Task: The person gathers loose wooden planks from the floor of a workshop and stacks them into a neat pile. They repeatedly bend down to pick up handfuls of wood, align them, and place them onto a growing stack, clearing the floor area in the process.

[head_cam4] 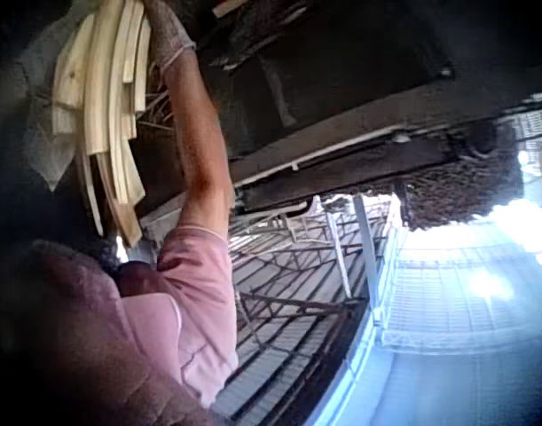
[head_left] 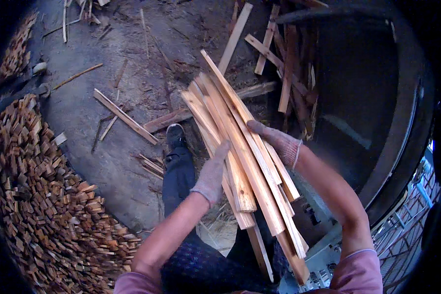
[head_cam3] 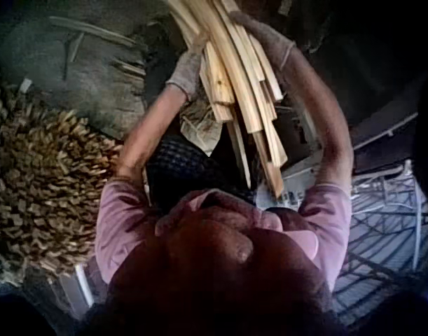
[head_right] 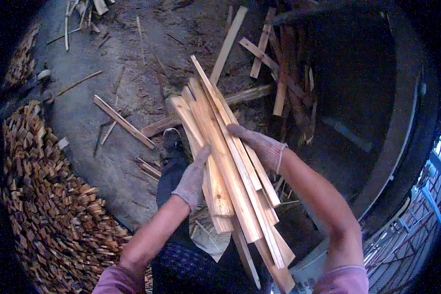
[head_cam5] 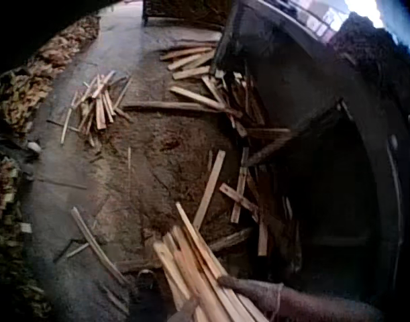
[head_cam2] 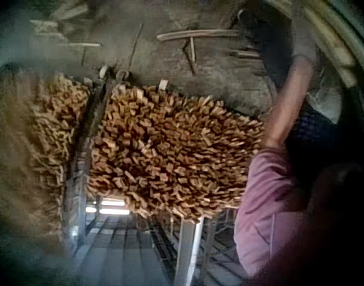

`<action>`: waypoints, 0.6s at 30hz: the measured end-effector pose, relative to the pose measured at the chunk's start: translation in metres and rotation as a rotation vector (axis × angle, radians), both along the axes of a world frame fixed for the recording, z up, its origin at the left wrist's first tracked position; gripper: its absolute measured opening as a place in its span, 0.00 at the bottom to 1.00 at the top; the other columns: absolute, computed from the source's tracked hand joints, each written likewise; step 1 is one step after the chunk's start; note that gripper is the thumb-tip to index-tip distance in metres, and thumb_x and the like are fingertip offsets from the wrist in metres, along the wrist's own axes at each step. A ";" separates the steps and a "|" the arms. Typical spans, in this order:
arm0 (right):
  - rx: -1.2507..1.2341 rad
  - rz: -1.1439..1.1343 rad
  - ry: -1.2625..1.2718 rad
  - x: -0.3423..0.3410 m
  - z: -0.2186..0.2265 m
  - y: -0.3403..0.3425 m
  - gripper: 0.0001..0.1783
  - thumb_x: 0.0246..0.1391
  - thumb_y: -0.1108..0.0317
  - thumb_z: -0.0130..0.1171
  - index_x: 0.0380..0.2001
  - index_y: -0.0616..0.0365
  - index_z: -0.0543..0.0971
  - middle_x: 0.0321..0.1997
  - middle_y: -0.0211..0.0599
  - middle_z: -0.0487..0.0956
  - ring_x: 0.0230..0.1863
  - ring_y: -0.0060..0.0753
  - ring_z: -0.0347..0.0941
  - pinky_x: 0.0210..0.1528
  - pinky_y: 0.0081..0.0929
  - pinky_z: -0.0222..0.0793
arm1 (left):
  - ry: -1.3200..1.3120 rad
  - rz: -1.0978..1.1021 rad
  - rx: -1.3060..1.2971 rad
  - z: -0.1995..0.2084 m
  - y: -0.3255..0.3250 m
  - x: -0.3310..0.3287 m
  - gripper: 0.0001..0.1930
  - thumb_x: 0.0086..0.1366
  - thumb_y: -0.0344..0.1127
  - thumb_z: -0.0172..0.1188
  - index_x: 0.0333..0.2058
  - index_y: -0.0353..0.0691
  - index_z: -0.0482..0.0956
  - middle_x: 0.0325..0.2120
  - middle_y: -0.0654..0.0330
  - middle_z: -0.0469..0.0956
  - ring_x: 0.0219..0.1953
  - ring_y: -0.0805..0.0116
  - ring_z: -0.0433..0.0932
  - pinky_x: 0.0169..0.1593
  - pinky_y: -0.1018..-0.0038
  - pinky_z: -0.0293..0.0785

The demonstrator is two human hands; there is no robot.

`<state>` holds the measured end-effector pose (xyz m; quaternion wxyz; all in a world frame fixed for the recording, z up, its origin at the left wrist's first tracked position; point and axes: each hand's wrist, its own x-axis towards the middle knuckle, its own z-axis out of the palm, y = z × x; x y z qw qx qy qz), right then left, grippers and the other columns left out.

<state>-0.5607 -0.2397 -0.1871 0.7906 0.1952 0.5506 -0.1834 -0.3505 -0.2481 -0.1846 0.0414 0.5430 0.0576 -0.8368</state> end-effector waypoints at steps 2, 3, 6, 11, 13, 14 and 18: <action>-0.039 0.045 -0.053 0.006 0.009 -0.027 0.49 0.53 0.35 0.69 0.64 0.66 0.73 0.56 0.53 0.82 0.50 0.39 0.85 0.55 0.39 0.83 | 0.109 0.115 -0.020 -0.038 0.017 0.014 0.42 0.71 0.65 0.57 0.70 0.37 0.64 0.63 0.51 0.74 0.61 0.60 0.77 0.67 0.66 0.71; -0.053 0.059 -0.086 0.007 0.005 -0.036 0.49 0.53 0.34 0.69 0.64 0.65 0.73 0.56 0.53 0.82 0.50 0.39 0.85 0.55 0.38 0.83 | 0.188 0.221 -0.052 -0.076 0.030 0.021 0.41 0.71 0.65 0.56 0.70 0.38 0.64 0.63 0.51 0.74 0.62 0.60 0.77 0.67 0.65 0.70; -0.093 0.123 -0.019 0.012 -0.053 -0.065 0.49 0.50 0.32 0.70 0.61 0.64 0.75 0.53 0.50 0.84 0.48 0.40 0.85 0.54 0.39 0.83 | 0.175 0.004 0.028 -0.113 -0.024 0.026 0.38 0.72 0.64 0.55 0.68 0.41 0.67 0.63 0.52 0.75 0.62 0.58 0.77 0.68 0.59 0.70; 0.011 0.128 0.018 0.030 -0.126 -0.088 0.40 0.50 0.38 0.72 0.53 0.61 0.80 0.45 0.44 0.86 0.41 0.39 0.86 0.46 0.42 0.86 | 0.235 0.348 0.037 -0.129 -0.045 0.027 0.38 0.71 0.63 0.56 0.70 0.43 0.65 0.63 0.55 0.75 0.60 0.58 0.78 0.65 0.60 0.74; -0.058 0.139 0.069 0.035 -0.129 -0.096 0.40 0.50 0.36 0.71 0.53 0.60 0.80 0.44 0.44 0.86 0.40 0.39 0.86 0.44 0.41 0.86 | 0.271 0.405 0.026 -0.108 -0.060 0.026 0.38 0.72 0.64 0.55 0.70 0.43 0.64 0.63 0.54 0.74 0.61 0.57 0.78 0.66 0.60 0.74; -0.056 0.125 0.039 0.033 -0.128 -0.094 0.41 0.50 0.36 0.71 0.53 0.60 0.79 0.44 0.44 0.86 0.40 0.39 0.86 0.44 0.41 0.86 | 0.248 0.457 -0.027 -0.109 -0.049 0.024 0.39 0.73 0.66 0.51 0.71 0.43 0.63 0.64 0.53 0.73 0.61 0.57 0.77 0.66 0.59 0.74; -0.044 0.166 0.065 0.026 -0.121 -0.075 0.43 0.52 0.32 0.68 0.54 0.61 0.79 0.43 0.42 0.86 0.38 0.37 0.85 0.43 0.39 0.86 | 0.210 0.451 0.035 -0.126 -0.042 0.032 0.41 0.74 0.69 0.44 0.72 0.44 0.61 0.65 0.52 0.73 0.62 0.56 0.76 0.66 0.60 0.74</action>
